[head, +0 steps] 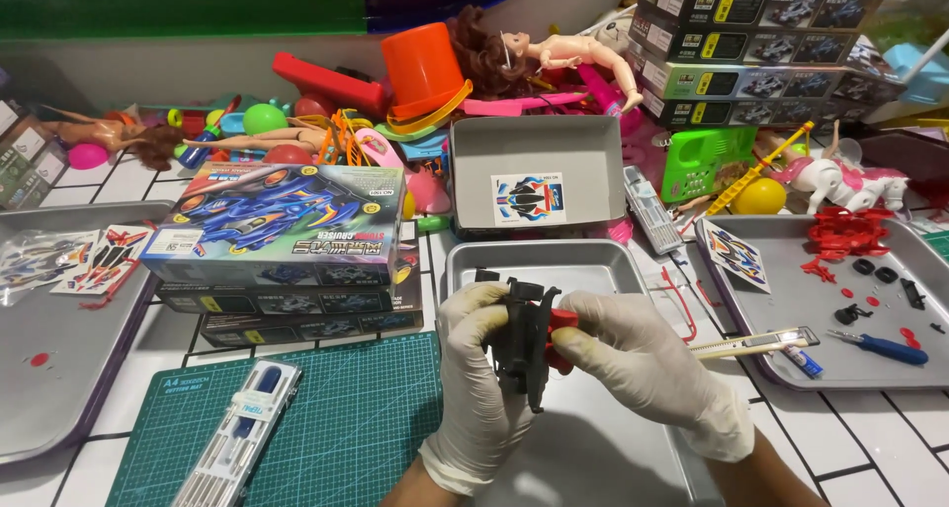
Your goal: The person assembles a red toy car by attaching black wheels and a black chassis to the red body. They then use a screwdriver to tighten screws on the assembled toy.
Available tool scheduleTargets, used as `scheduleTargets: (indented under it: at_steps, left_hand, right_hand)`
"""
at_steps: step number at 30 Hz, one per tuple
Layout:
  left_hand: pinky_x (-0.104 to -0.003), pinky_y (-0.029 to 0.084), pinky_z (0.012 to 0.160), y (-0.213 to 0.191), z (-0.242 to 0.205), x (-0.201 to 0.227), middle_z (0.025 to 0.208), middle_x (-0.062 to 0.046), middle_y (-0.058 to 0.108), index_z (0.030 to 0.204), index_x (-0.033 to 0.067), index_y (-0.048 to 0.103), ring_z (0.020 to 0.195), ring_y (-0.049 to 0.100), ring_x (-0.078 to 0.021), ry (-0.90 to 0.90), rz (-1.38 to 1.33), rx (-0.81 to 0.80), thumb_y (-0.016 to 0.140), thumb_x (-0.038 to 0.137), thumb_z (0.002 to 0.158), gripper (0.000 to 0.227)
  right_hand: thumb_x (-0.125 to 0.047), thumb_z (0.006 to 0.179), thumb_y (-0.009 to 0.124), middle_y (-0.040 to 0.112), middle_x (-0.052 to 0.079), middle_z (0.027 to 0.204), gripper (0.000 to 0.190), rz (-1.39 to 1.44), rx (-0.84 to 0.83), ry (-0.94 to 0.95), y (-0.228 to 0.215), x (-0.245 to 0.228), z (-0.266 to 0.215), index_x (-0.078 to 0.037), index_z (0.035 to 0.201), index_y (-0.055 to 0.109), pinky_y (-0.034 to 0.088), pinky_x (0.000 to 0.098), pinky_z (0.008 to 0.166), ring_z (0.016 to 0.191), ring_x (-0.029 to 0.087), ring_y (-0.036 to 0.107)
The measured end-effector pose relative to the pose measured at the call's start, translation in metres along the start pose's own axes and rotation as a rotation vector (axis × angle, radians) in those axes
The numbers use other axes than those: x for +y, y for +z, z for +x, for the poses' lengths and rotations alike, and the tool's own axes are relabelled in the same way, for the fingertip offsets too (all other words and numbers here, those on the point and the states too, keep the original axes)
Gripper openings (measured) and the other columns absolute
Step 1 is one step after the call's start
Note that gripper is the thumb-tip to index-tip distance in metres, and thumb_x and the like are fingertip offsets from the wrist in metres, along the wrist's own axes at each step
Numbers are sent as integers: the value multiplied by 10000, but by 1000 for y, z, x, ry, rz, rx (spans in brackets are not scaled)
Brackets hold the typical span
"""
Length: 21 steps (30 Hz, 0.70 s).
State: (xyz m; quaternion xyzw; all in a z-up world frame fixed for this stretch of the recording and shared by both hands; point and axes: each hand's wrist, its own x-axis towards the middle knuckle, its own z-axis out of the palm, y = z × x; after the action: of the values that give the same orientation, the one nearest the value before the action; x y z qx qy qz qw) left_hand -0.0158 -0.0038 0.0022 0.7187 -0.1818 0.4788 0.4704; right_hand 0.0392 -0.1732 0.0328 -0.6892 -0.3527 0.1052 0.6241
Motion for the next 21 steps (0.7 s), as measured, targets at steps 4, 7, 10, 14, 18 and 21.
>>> scheduleTargets:
  at_steps: [4,7,10,14,18,21]
  left_hand:
    - [-387,514,1026,5,-6,-12,1296,-155,512,1611,50,177,1149,589,-292,-34,110,-45,771,54,792,1011]
    - [-340,584,974,4,-1,-14,1319,-112,449,1661,150,169,1046,658,-224,30,107,-96,796,85,757,1102]
    - [-552,470,1168,0,4,-15,1387,-268,446,1451,111,378,1389,504,-449,1,-15,-136,788,214,835,748]
    - [-433,555,1003,-3,-5,-23,1337,-253,537,1467,11,293,1199,628,-381,29,-92,-189,687,111,912,688]
    - [-383,498,938,-4,-7,-23,1174,-136,548,1260,20,509,1112,547,-300,-215,-2,-229,691,205,731,589]
    - [-476,486,1080,-1,-16,-29,1236,-204,513,1464,-11,302,1181,554,-355,70,23,-146,693,124,938,669]
  right_hand:
    - [-226,1002,621,635,30,730,249,-110,50,-28,0,-8,3,-61,828,685,505,281,616,664,136,611]
    - [-245,1028,539,760,48,676,272,-238,7,-147,2,-29,8,-74,869,678,529,263,625,609,128,682]
    - [-248,1065,452,595,13,743,297,-457,-3,-278,1,-26,8,-76,857,578,465,287,647,649,167,564]
    - [-201,1089,369,534,49,786,296,-411,-50,-374,7,-27,10,-58,871,510,480,310,674,684,201,539]
    - [-248,1084,373,539,63,869,270,-479,-77,-369,7,-29,5,-72,978,548,493,332,727,762,223,558]
    - [-238,1068,362,539,75,845,276,-699,-110,-368,8,-31,3,-81,902,516,459,367,636,674,264,536]
